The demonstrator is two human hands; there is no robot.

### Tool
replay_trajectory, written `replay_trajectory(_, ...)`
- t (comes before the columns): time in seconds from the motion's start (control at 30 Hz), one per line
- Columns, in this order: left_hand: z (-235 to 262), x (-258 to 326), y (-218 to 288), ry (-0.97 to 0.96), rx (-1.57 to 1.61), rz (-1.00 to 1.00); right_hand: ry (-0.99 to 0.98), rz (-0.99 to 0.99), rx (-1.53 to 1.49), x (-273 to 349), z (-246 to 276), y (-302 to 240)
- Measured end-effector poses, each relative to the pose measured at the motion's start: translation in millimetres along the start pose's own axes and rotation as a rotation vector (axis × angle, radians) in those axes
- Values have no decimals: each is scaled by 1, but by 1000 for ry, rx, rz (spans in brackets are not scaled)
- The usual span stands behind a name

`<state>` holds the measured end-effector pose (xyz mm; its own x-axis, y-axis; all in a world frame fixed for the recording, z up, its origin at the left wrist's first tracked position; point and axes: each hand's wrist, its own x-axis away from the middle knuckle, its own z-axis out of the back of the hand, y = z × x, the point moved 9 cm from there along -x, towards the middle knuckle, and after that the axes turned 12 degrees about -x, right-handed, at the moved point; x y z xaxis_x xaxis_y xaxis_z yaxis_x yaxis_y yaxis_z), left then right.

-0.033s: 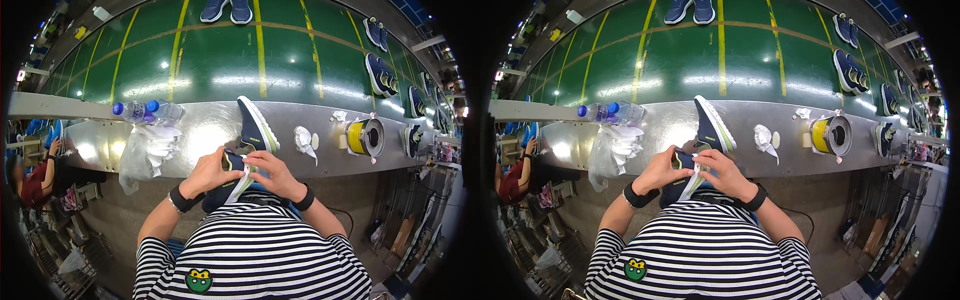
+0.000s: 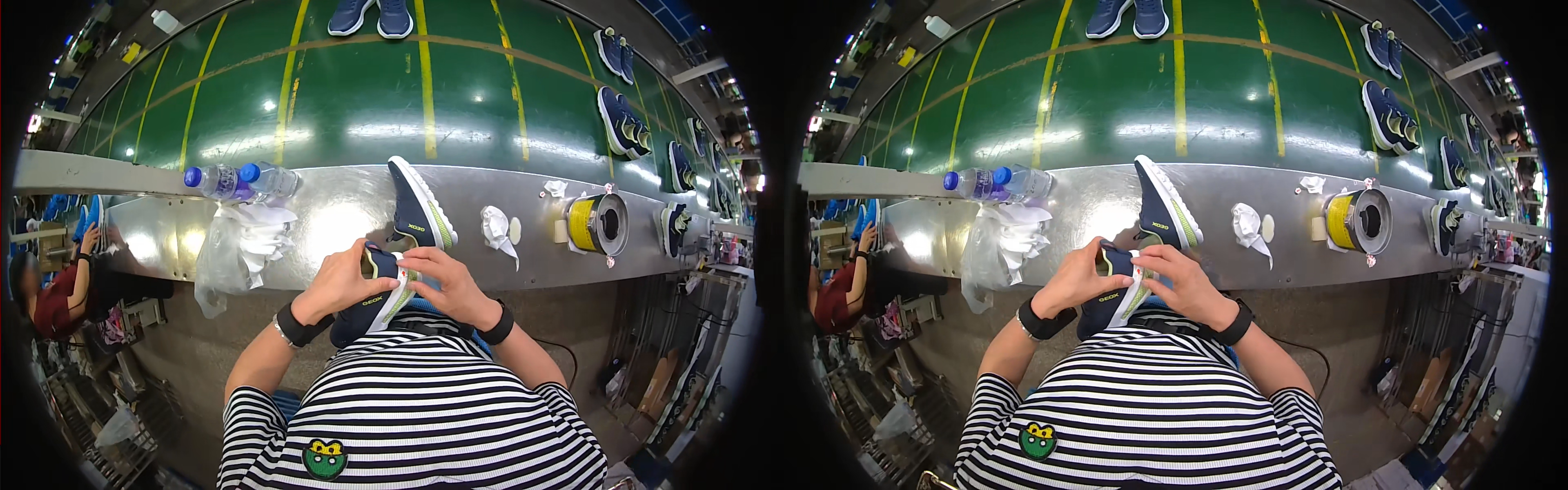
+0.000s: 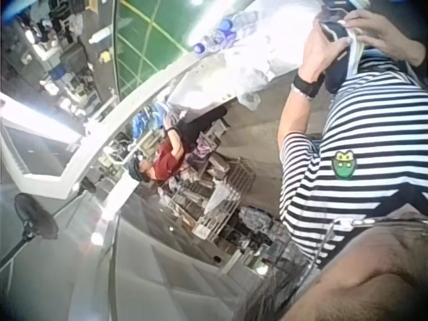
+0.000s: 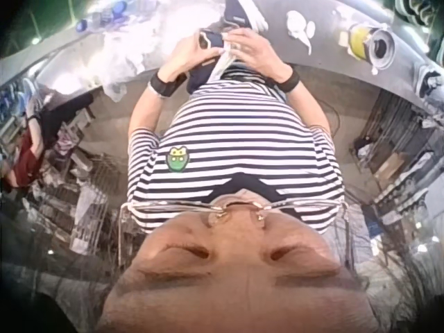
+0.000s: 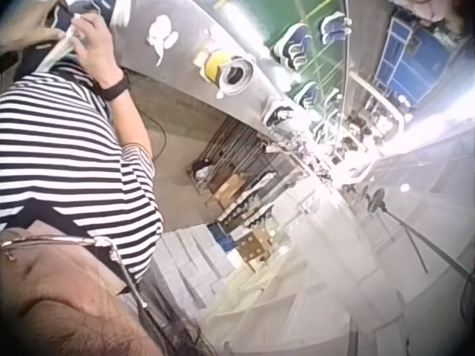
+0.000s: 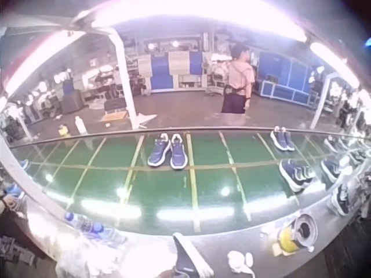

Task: The person wipes the exterior of several pairs of sneakers on a factory assembly line using a white cloth. They handle dark blue and bright blue shoes, wiping the sides and soles before placing them back on the conveyor belt.

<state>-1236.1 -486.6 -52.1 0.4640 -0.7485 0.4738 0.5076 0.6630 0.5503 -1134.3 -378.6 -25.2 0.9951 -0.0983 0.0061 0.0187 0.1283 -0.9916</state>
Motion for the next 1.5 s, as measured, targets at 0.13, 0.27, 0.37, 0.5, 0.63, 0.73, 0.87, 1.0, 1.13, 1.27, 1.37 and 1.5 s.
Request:
replay_trajectory(0.13, 3, 0, -5, -18, 22, -23, 32, 88, 62, -3, -2, -5)
replay_trajectory(0.27, 0, 1, -1, -58, 27, -25, -59, 286, 248, -7, -4, -19)
replay_trajectory(0.37, -2, -3, -8, -78, 31, -59, -91, 362, 322, -13, -12, -23)
replay_trajectory(0.5, -6, -8, -4, -124, 39, -50, -23, 353, 328, -10, -9, -17)
replay_trajectory(0.63, -8, -17, 17, -179, 29, -2, 303, 79, 32, 5, 45, 3)
replay_trajectory(0.73, -11, -17, 14, -121, 35, 60, 710, -195, -263, 40, 118, 64)
replay_trajectory(0.87, -13, -19, 29, -91, 97, 96, 1096, -250, 249, 100, 242, 119)
replay_trajectory(1.0, -19, -17, 39, -88, 47, 139, 1076, -232, 597, 102, 292, 154)
replay_trajectory(1.13, -21, -8, 39, -115, 45, 247, 955, -224, 821, 85, 298, 176)
replay_trajectory(1.27, -26, -9, 34, -40, 10, 223, 780, -118, 918, 77, 283, 181)
replay_trajectory(1.37, -26, -12, 40, -36, 8, 232, 685, -35, 898, 82, 272, 166)
replay_trajectory(1.5, -27, -13, 36, -39, 52, 251, 650, -48, 773, 86, 235, 121)
